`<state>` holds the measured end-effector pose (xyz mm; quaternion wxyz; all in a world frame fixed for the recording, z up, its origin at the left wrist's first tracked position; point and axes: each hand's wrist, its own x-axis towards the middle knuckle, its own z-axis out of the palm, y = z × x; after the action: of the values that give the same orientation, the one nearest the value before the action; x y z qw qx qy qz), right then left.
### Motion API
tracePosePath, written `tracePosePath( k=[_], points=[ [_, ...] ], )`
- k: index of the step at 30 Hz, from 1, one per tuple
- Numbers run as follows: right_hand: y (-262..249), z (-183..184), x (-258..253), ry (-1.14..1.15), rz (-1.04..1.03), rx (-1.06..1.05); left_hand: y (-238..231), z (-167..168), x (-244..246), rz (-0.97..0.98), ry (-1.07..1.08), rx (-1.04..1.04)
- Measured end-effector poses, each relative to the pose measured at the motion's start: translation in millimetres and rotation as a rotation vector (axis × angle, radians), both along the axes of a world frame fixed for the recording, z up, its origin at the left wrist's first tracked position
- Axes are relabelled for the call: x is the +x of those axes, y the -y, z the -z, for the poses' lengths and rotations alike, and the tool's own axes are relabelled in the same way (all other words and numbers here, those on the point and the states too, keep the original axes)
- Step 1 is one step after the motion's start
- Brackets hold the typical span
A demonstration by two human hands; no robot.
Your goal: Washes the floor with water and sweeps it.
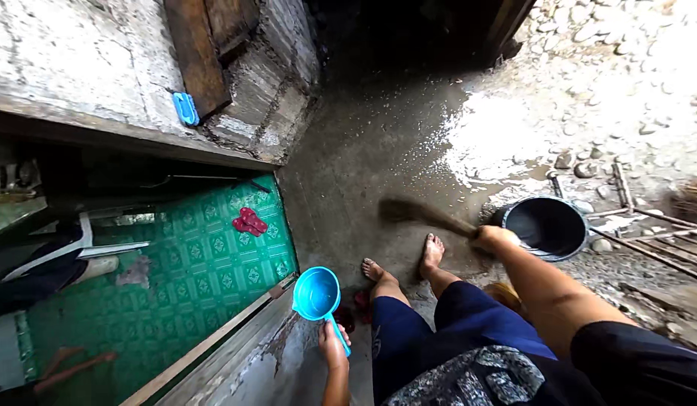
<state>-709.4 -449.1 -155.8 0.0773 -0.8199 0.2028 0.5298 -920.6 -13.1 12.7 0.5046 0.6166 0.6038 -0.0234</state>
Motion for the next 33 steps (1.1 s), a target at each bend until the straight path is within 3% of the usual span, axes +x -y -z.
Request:
tracePosePath(
  k=[3,7,10,14,20,22,25,29,33],
  points=[
    [41.9,-22.1,36.9,0.094,0.115,-0.05,-2.1,-6.7,1.4,-0.022,0.022,0.008],
    [14.5,-74.2,53.1,0.171,0.158,0.101,-10.2,-5.1,8.4,-0.041,0.053,-0.001],
    [-35.7,-92.1,52.6,0.129,0.041,0.206,-19.7,1.1,18.9,-0.042,0.034,-0.02],
    [-140.5,-97.3,61.9,-0.046,-0.264,0.353,-39.0,8.9,40.7,-0.023,0.016,-0.062],
    [-287.9,-55.4,85.3,-0.114,-0.52,0.397,-80.2,1.2,87.1,0.051,-0.028,-0.081],
    [-300.3,-40.5,108.5,-0.103,-0.482,0.338,-99.0,-5.6,103.5,0.06,-0.027,-0.073],
    [-270.3,-27.2,175.5,-0.038,-0.264,0.21,-134.5,-11.5,123.9,0.062,-0.016,-0.073],
    [-212.3,-45.1,260.6,0.084,0.076,0.06,-180.4,-8.2,140.8,0.065,-0.015,-0.046],
    [-222.4,-74.2,294.4,0.223,0.301,0.102,-207.8,-9.3,168.2,0.034,-0.029,-0.035]
  ],
)
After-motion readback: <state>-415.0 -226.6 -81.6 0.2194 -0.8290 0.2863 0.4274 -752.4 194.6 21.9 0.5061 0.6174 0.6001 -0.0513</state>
